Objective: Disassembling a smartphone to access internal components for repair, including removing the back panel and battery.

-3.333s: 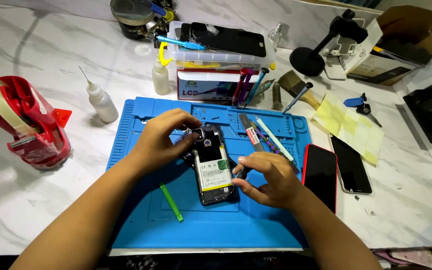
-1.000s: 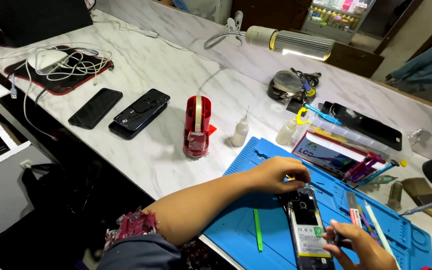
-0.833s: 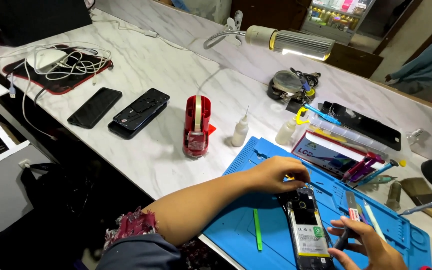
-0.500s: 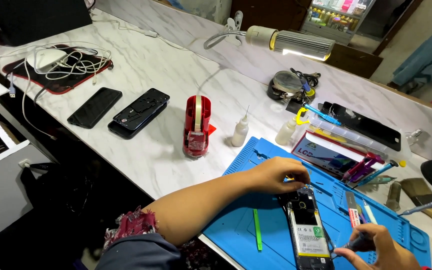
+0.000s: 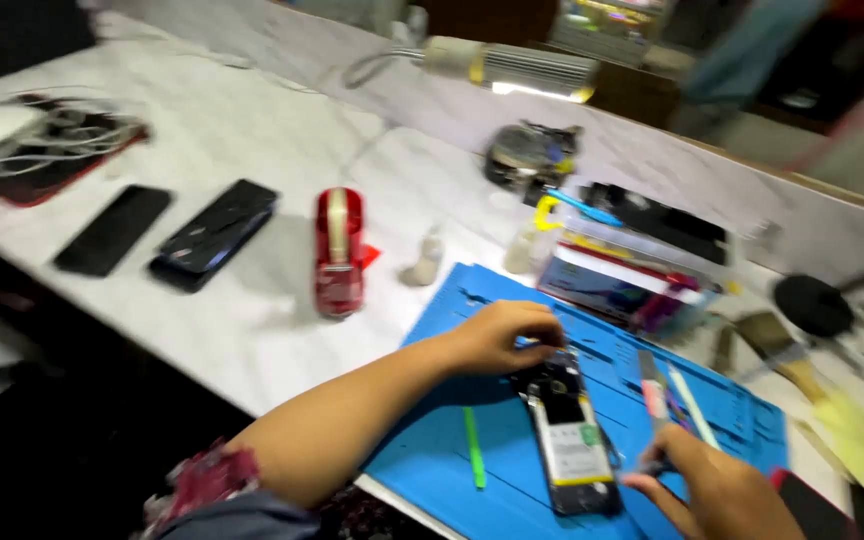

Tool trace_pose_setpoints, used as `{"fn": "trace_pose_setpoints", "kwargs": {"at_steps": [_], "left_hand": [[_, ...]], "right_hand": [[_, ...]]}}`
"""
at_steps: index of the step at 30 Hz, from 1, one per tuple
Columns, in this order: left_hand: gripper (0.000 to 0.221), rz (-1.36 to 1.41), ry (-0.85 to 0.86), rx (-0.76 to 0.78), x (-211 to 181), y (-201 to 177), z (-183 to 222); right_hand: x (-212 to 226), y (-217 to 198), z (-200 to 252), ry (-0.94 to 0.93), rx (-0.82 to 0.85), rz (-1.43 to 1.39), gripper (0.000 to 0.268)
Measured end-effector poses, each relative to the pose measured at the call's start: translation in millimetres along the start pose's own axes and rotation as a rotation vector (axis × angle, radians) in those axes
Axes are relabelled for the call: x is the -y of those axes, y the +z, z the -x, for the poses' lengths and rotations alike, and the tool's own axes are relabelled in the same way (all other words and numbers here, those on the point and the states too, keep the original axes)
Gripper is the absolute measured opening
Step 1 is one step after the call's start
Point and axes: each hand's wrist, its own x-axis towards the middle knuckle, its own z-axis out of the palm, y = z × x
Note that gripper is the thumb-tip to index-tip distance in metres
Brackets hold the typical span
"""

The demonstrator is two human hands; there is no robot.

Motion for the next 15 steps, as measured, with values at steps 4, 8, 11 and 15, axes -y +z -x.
{"fn": "trace_pose_setpoints", "kwargs": {"at_steps": [4, 8, 11, 15], "left_hand": [[0.009, -0.143, 0.066, -0.073, -5, 3, -9], [0.008, -0.107, -0.230, 0.066, -26, -10, -10], [0.009, -0.117, -0.205, 0.055, -19, -7, -8], [0.011, -0.171, -0.059, -0.006, -11, -8, -6]], "right_hand": [[28, -39, 30, -0.188, -0.184, -0.033, 0.044], [35, -66, 20, -0.027, 0.345, -0.207, 0.030], [4, -36, 0, -0.084, 0.254, -0.051, 0.042], [0, -16, 13, -0.273, -0.179, 0.058, 0.049]]}}
